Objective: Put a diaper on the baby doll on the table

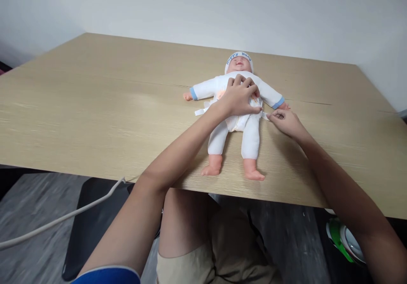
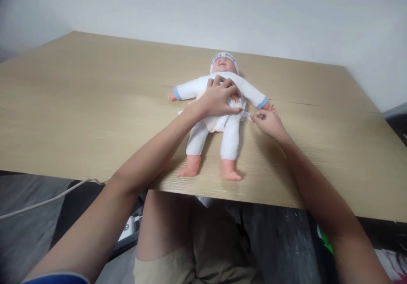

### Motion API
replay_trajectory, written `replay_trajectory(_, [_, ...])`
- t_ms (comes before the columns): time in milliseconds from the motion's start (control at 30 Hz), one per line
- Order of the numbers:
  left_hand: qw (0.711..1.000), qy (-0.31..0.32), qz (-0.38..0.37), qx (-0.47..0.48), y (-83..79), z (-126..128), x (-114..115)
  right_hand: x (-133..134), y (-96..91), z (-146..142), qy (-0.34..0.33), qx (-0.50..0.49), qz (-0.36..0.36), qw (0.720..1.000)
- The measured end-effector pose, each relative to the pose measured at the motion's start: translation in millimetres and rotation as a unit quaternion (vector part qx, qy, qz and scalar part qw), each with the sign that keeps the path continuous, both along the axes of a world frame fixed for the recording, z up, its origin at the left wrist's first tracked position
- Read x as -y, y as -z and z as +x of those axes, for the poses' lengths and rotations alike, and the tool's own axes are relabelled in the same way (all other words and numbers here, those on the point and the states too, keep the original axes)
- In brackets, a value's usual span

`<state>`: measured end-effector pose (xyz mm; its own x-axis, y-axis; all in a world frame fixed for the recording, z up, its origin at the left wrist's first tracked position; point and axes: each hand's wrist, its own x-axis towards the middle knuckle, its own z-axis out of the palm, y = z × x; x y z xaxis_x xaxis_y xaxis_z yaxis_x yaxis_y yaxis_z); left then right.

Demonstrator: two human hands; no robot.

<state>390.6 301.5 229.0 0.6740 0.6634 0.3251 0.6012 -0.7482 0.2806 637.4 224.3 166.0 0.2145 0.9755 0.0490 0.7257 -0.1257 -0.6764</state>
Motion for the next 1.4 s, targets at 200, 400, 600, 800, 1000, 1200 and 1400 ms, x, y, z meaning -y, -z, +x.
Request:
replay_trajectory(200, [1.000, -0.002, -0.017, -0.001, 0.4, 0.8, -0.7, -12.4, -9.8, 5.0, -0.042, -0.223, 0.005, 0.974])
replay_trajectory(400, [0.999, -0.015, -0.034, -0.009, -2.7, 0.1, 2.2, -35.6, -33.6, -11.0, -0.087, -0.317, -0.009, 0.944])
replay_trajectory(600, [0.999, -0.014, -0.051, 0.002, -3.2, -1.3, 0.5, -60.4, -52.2, -38.6, -0.098, -0.314, -0.046, 0.943])
replay_trajectory(800, [0.997, -0.017, -0.069, 0.009, -2.5, -1.5, -2.1, -66.2, -47.5, -59.4, -0.084, -0.308, -0.056, 0.946])
replay_trajectory(1000, [0.997, -0.017, -0.074, 0.017, -1.3, -1.0, -3.6, -65.7, -36.0, -61.1, -0.052, -0.284, -0.030, 0.957])
replay_trajectory(1200, [0.997, -0.021, -0.075, 0.005, -3.5, -1.9, -1.9, -28.8, -28.1, -61.5, -0.107, -0.161, 0.164, 0.967])
replay_trajectory(1400, [0.997, -0.011, -0.073, 0.022, -1.3, -2.7, -3.1, 6.4, -9.2, -52.6, -0.273, 0.013, 0.257, 0.927])
